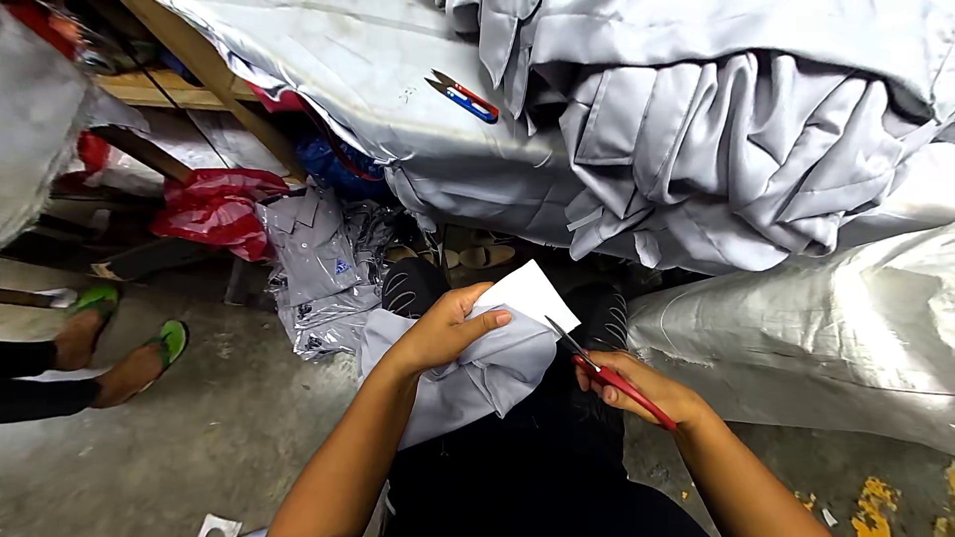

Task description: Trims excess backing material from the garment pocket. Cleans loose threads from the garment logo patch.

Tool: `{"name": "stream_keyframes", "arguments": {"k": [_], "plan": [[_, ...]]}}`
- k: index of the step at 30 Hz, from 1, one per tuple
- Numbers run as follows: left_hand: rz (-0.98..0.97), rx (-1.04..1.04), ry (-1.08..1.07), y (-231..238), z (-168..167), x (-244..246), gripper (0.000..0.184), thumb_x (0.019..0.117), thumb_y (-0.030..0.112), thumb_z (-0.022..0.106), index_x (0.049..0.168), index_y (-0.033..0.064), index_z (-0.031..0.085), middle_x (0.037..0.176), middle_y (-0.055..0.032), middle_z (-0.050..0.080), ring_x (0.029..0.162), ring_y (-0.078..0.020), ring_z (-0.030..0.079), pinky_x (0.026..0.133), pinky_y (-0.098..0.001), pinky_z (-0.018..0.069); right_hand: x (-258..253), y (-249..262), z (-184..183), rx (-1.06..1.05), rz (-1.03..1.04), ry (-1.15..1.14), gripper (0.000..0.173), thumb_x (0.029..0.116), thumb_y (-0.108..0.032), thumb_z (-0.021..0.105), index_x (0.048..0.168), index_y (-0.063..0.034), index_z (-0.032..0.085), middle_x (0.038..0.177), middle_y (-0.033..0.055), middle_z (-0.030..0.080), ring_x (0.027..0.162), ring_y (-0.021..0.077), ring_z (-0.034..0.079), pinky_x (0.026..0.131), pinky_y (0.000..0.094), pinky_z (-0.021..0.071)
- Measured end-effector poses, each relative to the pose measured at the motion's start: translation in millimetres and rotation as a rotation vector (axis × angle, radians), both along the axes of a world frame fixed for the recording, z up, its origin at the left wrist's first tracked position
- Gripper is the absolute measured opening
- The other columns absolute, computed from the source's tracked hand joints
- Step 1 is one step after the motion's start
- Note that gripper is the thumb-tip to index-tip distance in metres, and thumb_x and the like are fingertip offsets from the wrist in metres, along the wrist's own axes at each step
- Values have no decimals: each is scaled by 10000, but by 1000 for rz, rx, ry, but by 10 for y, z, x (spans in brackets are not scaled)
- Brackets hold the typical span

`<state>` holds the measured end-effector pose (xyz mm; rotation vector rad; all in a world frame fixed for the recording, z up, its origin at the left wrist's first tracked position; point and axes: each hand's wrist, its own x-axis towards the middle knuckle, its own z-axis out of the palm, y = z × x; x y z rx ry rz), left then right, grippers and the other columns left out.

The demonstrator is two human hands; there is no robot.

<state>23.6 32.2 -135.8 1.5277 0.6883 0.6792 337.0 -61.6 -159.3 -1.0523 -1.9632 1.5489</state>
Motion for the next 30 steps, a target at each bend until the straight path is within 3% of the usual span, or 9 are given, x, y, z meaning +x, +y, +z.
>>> {"name": "stream_keyframes", "arguments": {"k": [13,22,30], "plan": [[-5,55,50,13,-10,26,202,1006,166,604,1153,36,654,877,50,698,766,36,638,715,-159,548,43,-15,-51,64,-92,-35,703,919,-764,505,800,-82,622,631,-86,505,565,-61,441,529,146,363],[-54,200,128,58,6,-2,164,986,182,635,1063,42,670,800,44,670,704,33,614,661,-152,527,126,-9,-12,51,-48,-95,680,906,-762,533,748,-104,595,582,-101,458,528,-60,407,501,154,324],[-83,211,122,60,3,-25,161,986,175,629,1064,40,670,807,42,671,711,33,615,664,-151,528,125,-19,-10,74,-57,-92,654,922,-722,559,707,-105,575,558,-97,449,505,-63,404,478,149,314]]}}
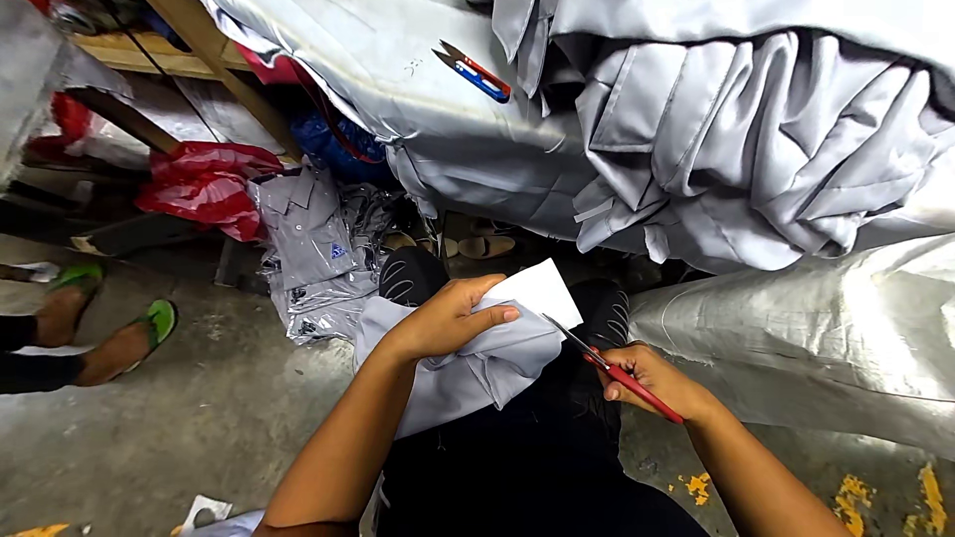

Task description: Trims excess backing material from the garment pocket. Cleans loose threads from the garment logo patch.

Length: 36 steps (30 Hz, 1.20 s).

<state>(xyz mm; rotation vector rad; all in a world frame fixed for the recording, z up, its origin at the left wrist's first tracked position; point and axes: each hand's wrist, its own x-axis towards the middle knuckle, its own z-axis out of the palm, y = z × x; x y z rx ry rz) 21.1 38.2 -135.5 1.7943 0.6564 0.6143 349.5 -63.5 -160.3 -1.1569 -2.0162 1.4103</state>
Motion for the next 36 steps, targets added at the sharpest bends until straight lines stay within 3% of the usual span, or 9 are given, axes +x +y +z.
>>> {"name": "stream_keyframes", "arguments": {"k": [5,11,18,24,30,36], "plan": [[-65,18,10,25,-16,1,193,989,227,632,1055,51,675,793,54,663,700,39,604,652,-152,519,-25,46,32,1,43,-34,692,921,-758,512,743,-95,594,577,-89,461,524,-53,413,492,159,327],[-55,31,20,27,2,-9,180,981,216,643,1045,52,677,793,50,664,702,35,605,654,-155,518,-42,46,11,3,22,-21,641,932,-695,572,683,-105,562,544,-98,437,495,-63,394,473,154,310],[-108,-2,27,36,-24,30,167,978,221,661,1011,60,691,765,59,663,683,43,601,636,-144,511,-92,73,-8,-19,60,2,683,936,-744,504,718,-100,569,572,-87,456,516,-53,411,484,155,321],[-98,4,20,38,-24,29,161,971,213,669,1013,59,689,775,51,670,695,34,614,644,-153,520,-132,44,-48,-28,-3,25,626,940,-669,587,672,-103,564,552,-105,462,502,-82,412,477,133,326],[-149,-5,36,35,-42,56,169,969,238,669,948,72,688,722,70,639,657,49,582,615,-145,490,-172,75,-28,-54,42,26,680,939,-733,512,726,-92,588,585,-91,484,529,-69,431,493,140,344],[-132,21,52,29,-27,47,166,955,240,682,916,78,686,708,71,631,646,47,574,606,-149,482,-200,72,-77,-60,13,61,616,948,-658,582,678,-105,575,555,-110,481,499,-83,427,474,130,345]]}}
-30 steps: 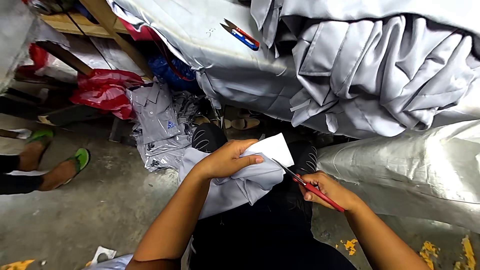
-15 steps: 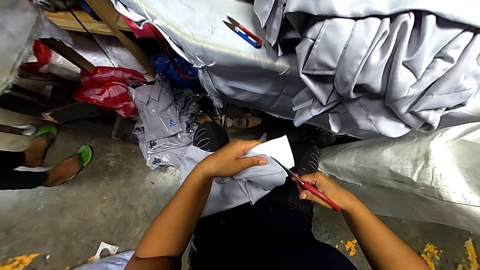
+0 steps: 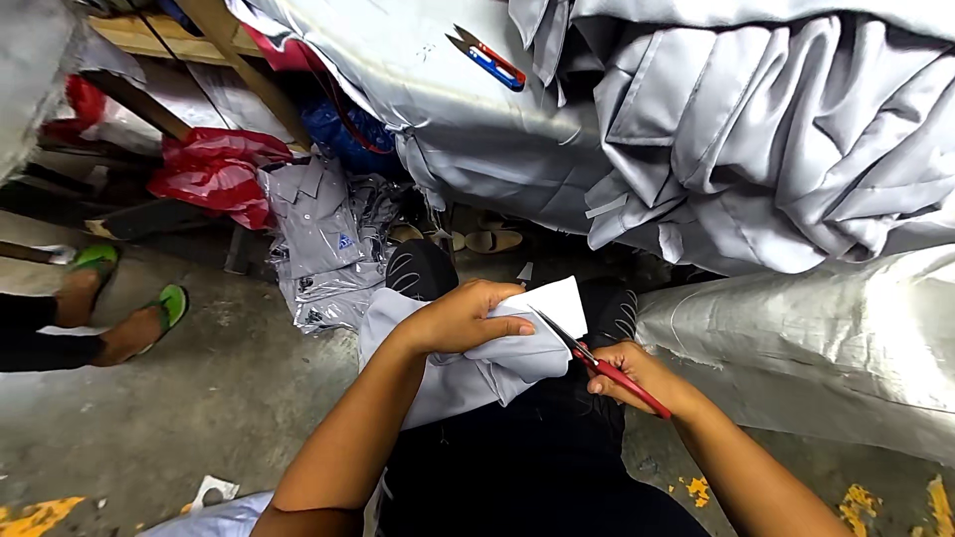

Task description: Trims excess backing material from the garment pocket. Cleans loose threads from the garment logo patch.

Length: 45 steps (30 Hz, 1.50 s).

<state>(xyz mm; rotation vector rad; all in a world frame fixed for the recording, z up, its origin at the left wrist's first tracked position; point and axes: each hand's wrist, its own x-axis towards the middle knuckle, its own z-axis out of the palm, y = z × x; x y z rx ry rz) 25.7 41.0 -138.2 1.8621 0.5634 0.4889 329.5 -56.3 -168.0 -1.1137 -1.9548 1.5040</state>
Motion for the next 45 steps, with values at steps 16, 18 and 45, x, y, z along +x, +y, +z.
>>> {"name": "stream_keyframes", "arguments": {"k": [16,18,45], "plan": [[-43,-36,90,-56,-88,128,286,904,335,749,764,103,658,624,75,573,575,31,516,538,-172,412,-168,129,99,26,-196,-6,502,930,-568,671,733,-108,629,592,-142,513,523,-101,451,492,113,381],[-46,37,156,-87,-105,198,317,899,368,747,762,101,645,619,57,557,583,-7,514,553,-220,411,-350,222,186,90,-295,-51,405,908,-461,727,779,-80,680,615,-122,551,547,-102,468,516,108,389],[410,-401,-361,-344,-91,12,986,831,155,791,1575,215,147,1552,32,412,747,20,624,651,-172,557,-1075,359,204,135,-538,838,135,960,-103,616,879,-177,695,666,-62,683,582,20,654,598,189,568]]}}
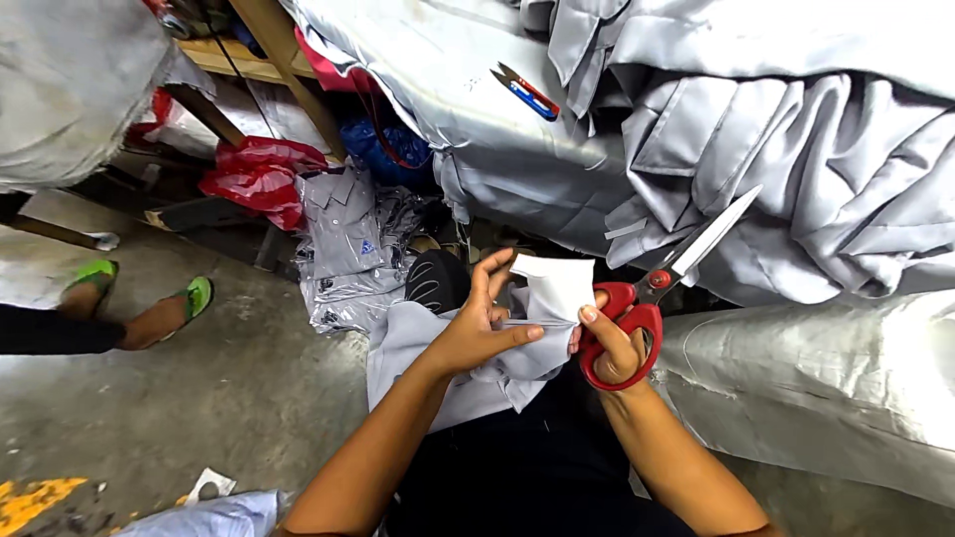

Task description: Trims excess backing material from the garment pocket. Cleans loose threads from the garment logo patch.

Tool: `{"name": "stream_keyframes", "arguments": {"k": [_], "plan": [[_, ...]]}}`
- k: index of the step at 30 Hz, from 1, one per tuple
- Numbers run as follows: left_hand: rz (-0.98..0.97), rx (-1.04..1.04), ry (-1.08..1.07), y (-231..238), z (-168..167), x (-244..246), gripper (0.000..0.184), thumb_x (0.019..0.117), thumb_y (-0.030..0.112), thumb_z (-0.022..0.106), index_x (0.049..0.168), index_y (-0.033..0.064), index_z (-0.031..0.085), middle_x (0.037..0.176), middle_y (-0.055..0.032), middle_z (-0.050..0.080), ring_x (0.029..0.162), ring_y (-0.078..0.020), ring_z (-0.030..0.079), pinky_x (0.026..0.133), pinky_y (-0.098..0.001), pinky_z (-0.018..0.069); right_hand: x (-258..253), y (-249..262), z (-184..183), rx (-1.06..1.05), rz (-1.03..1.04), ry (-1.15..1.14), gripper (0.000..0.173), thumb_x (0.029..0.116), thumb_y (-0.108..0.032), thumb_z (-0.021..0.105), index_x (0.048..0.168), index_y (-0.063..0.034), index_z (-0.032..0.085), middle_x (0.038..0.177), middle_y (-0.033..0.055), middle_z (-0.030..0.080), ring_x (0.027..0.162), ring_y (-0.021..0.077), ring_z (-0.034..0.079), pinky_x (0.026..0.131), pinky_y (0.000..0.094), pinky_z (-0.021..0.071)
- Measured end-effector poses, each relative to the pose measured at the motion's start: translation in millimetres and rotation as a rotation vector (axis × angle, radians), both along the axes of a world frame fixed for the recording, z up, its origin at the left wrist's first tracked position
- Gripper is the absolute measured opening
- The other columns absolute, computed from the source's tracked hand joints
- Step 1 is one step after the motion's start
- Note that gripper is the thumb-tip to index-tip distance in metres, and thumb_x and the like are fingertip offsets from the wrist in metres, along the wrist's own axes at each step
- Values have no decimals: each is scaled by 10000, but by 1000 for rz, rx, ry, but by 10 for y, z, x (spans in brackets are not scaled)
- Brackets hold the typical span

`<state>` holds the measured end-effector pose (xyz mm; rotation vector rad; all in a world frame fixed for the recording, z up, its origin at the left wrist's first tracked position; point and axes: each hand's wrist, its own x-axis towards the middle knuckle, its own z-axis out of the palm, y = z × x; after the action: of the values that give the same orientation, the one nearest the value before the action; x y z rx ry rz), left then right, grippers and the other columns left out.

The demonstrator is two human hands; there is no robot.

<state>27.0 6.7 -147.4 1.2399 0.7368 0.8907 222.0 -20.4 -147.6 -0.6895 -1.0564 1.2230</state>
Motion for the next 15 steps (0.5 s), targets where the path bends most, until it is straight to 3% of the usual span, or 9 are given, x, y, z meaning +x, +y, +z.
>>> {"name": "stream_keyframes", "arguments": {"k": [2,3,4,5,6,8,12,13,15], "plan": [[-13,180,14,61,-62,28,1131,829,199,821,1630,235,24,1682,5,205,623,55,503,564,-142,482,50,-16,4,12,30,-6,116,959,-121,636,889,-186,702,682,-70,694,593,15,659,604,185,569],[-48,238,-1,82,-67,37,1091,865,211,793,1642,233,26,1664,16,261,617,64,475,557,-132,457,66,-22,17,22,36,-10,112,959,-129,642,893,-188,710,688,-75,701,596,9,662,602,179,570],[-96,247,-29,93,-63,46,944,912,216,738,1630,209,125,1522,53,463,645,62,497,573,-128,454,79,-29,33,29,43,-7,113,960,-131,644,896,-187,719,694,-78,706,599,5,665,604,174,571],[-158,214,-61,108,-68,49,755,944,210,689,1577,168,281,1246,86,628,671,63,535,599,-123,470,91,-37,42,37,50,-9,110,960,-132,646,900,-186,720,701,-81,707,608,1,665,609,172,570],[-228,164,-70,131,-84,35,595,959,206,668,1489,130,408,1071,92,676,710,62,585,643,-126,509,102,-45,43,43,51,-19,111,959,-131,644,900,-184,721,706,-82,707,614,0,664,613,172,569],[-280,73,-26,173,-96,-6,384,945,170,698,1292,96,551,961,79,684,737,47,620,673,-137,537,120,-45,22,50,34,-45,105,955,-125,646,897,-175,717,706,-78,704,615,10,665,612,183,573],[-31,127,206,123,-30,0,138,907,178,734,970,55,728,1099,33,646,785,39,573,650,-139,486,133,-52,-84,47,-80,-118,82,946,-125,660,882,-155,701,699,-61,707,595,32,665,585,204,576],[32,191,226,105,-46,8,121,908,176,727,939,59,734,1217,15,639,855,32,579,678,-150,483,142,-54,-111,54,-121,-156,78,944,-128,659,880,-154,694,705,-59,712,599,35,669,588,208,580],[63,283,159,82,-65,0,148,942,125,670,1026,42,759,1442,-50,554,1065,-17,611,820,-183,540,183,-48,-151,79,-183,-250,48,941,-145,662,898,-155,682,746,-74,728,626,28,681,600,203,586]]}}
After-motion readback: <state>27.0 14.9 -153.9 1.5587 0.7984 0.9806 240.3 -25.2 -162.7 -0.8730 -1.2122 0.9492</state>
